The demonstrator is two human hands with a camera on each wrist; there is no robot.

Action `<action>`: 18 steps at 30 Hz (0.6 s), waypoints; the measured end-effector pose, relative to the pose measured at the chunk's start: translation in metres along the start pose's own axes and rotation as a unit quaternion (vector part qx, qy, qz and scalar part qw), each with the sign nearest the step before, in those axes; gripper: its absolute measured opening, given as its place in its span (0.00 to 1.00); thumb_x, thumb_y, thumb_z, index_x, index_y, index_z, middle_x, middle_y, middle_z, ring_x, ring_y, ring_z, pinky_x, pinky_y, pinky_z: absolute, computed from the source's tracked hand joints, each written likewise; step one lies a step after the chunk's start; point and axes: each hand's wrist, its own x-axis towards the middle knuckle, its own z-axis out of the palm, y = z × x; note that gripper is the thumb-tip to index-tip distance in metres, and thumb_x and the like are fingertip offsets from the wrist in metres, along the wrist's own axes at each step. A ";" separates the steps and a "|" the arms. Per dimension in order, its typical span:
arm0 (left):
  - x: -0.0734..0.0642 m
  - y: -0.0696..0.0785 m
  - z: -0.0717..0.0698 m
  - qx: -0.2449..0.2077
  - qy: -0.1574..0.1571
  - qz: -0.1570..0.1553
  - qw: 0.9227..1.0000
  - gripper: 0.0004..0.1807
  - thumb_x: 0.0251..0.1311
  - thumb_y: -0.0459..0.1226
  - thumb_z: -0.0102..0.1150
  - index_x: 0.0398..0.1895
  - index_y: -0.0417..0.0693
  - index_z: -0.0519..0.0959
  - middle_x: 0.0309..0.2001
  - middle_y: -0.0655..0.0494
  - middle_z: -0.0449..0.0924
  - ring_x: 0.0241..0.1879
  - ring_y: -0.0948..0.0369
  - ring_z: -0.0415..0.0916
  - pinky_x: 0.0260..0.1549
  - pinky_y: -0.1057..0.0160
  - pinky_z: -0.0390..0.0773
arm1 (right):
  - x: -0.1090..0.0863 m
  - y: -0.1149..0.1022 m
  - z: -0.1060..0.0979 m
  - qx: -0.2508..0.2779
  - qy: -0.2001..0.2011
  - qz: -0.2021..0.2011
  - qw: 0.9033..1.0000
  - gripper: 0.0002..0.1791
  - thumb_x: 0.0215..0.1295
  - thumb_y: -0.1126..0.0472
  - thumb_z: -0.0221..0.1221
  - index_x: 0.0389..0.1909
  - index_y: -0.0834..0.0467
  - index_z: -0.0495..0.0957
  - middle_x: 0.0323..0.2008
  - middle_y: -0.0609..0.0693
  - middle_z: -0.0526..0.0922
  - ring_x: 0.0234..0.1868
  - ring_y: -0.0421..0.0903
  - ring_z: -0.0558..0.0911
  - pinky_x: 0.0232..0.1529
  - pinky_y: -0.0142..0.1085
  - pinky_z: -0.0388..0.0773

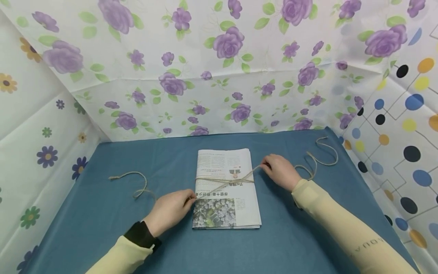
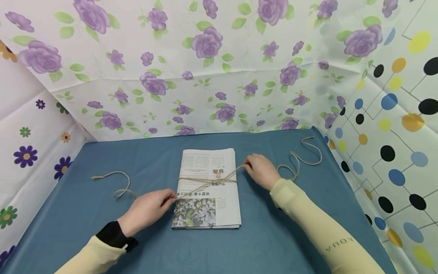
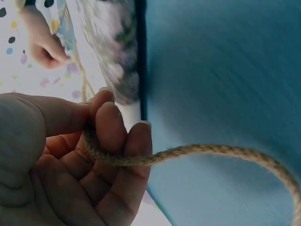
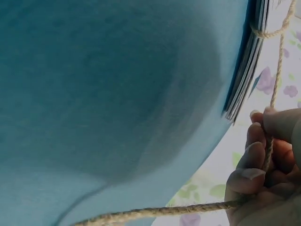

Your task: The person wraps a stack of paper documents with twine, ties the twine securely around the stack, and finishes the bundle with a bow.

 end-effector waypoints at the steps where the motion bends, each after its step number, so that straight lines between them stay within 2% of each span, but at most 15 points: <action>1: -0.001 0.002 0.000 -0.001 -0.004 0.003 1.000 0.03 0.71 0.38 0.63 0.39 0.55 0.85 0.30 0.66 0.80 0.22 0.72 0.69 0.23 0.64 0.70 | 0.002 0.000 0.000 -0.004 0.002 -0.006 1.000 0.07 0.75 0.59 0.61 0.41 0.58 0.84 0.34 0.49 0.81 0.34 0.45 0.79 0.38 0.44 0.78; 5: -0.006 0.011 -0.001 -0.016 -0.034 0.010 0.999 0.03 0.72 0.39 0.61 0.40 0.54 0.84 0.26 0.68 0.76 0.20 0.71 0.67 0.21 0.64 0.68 | 0.010 0.000 0.000 -0.008 0.011 -0.022 1.000 0.08 0.76 0.61 0.60 0.44 0.60 0.84 0.36 0.51 0.82 0.37 0.48 0.81 0.42 0.46 0.79; 10: -0.013 0.022 0.000 -0.048 -0.073 0.033 0.996 0.05 0.75 0.39 0.58 0.39 0.55 0.82 0.21 0.67 0.69 0.17 0.68 0.64 0.20 0.64 0.66 | 0.020 -0.003 -0.002 0.005 0.014 -0.007 1.000 0.09 0.76 0.58 0.60 0.42 0.59 0.84 0.35 0.50 0.80 0.34 0.45 0.79 0.37 0.43 0.78; 14: -0.019 0.031 0.005 -0.065 -0.084 0.050 0.993 0.06 0.75 0.39 0.58 0.36 0.56 0.80 0.20 0.67 0.67 0.17 0.69 0.62 0.21 0.65 0.65 | 0.030 -0.008 -0.003 0.011 0.016 0.006 1.000 0.08 0.76 0.58 0.61 0.42 0.59 0.84 0.36 0.50 0.80 0.33 0.45 0.78 0.36 0.43 0.77; 18: -0.023 0.042 0.012 -0.085 -0.096 0.061 0.990 0.05 0.74 0.40 0.59 0.37 0.56 0.81 0.22 0.69 0.70 0.19 0.71 0.65 0.22 0.66 0.67 | 0.039 -0.016 -0.003 0.005 0.012 -0.006 1.000 0.08 0.77 0.61 0.58 0.46 0.61 0.82 0.40 0.53 0.82 0.38 0.49 0.81 0.41 0.44 0.79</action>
